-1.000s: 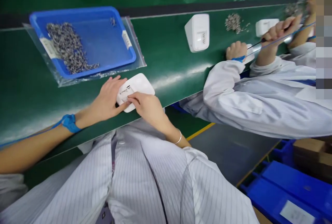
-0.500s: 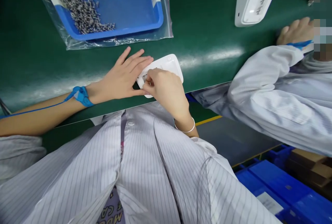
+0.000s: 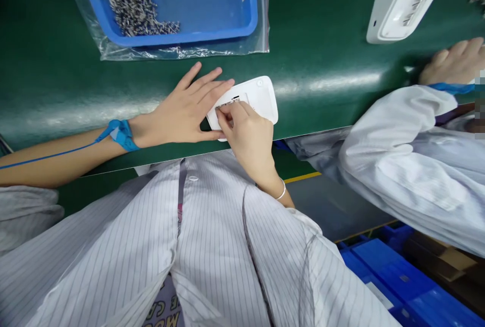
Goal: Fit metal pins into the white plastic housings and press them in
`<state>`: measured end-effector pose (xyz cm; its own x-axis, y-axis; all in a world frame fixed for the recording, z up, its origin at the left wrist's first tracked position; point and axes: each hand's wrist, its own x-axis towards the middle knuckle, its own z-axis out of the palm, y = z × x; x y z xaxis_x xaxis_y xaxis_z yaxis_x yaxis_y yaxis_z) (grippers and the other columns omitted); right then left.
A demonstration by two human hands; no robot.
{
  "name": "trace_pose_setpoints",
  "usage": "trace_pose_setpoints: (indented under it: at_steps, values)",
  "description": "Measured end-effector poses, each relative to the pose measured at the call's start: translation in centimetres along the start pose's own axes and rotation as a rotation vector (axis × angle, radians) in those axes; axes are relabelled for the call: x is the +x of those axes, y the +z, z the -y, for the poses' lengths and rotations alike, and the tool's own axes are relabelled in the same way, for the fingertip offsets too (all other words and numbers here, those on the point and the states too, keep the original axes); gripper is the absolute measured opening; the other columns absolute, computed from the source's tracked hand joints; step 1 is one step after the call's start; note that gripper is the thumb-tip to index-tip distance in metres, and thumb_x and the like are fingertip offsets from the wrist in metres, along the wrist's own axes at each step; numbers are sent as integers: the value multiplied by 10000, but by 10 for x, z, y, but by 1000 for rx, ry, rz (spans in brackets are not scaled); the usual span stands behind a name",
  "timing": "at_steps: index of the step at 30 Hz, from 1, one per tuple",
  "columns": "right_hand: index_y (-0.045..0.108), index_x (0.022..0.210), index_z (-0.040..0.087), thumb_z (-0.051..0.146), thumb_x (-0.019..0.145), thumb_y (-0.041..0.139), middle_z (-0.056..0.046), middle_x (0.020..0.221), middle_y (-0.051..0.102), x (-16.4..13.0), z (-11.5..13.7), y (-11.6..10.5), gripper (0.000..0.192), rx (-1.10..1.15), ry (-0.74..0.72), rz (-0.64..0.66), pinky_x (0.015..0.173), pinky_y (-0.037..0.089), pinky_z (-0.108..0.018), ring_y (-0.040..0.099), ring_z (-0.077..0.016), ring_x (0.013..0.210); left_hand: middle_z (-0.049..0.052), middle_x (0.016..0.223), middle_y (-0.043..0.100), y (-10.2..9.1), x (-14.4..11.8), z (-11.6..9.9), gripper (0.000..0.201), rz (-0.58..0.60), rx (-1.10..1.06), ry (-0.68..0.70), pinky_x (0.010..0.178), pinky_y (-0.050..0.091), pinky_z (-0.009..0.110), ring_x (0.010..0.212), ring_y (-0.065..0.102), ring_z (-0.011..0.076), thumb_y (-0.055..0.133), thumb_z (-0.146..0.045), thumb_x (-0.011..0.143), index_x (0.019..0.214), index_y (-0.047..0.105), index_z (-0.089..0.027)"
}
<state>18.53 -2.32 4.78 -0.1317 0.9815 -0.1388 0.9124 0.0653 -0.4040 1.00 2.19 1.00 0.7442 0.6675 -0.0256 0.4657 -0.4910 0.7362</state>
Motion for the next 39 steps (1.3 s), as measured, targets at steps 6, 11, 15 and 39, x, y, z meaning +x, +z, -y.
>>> trace_pose_setpoints:
  at_steps: [6,11,15,39]
  values:
    - [662,986,180,430,1018,424,-4,716,646,3,0,-1,347,-30,-5,43,665,412,-241,606,-121,658,128,1627,297,0,-1,0,929,5,101,38,1277,-25,577,1564,116,342,534,-677,894,1580,222,-133]
    - [649,1002,166,427,1039,345,-9,667,594,2,2,-5,403,-85,-26,30,688,426,-256,610,-137,658,67,1650,269,-2,-1,-2,890,32,60,-11,1281,-62,565,1571,91,321,576,-650,881,1579,252,-201]
    - [651,1063,169,399,1040,360,-22,722,629,0,4,-10,372,-137,-28,73,657,402,-249,609,-140,659,81,1650,267,1,-1,0,892,5,77,30,1287,-51,551,1569,106,321,564,-648,890,1578,250,-175]
    - [646,998,172,407,1025,414,-39,748,687,7,0,-13,332,-241,-120,134,583,373,-262,603,-136,622,109,1575,392,11,-2,10,880,-128,41,132,1247,81,675,1523,228,412,519,-671,891,1568,237,-185]
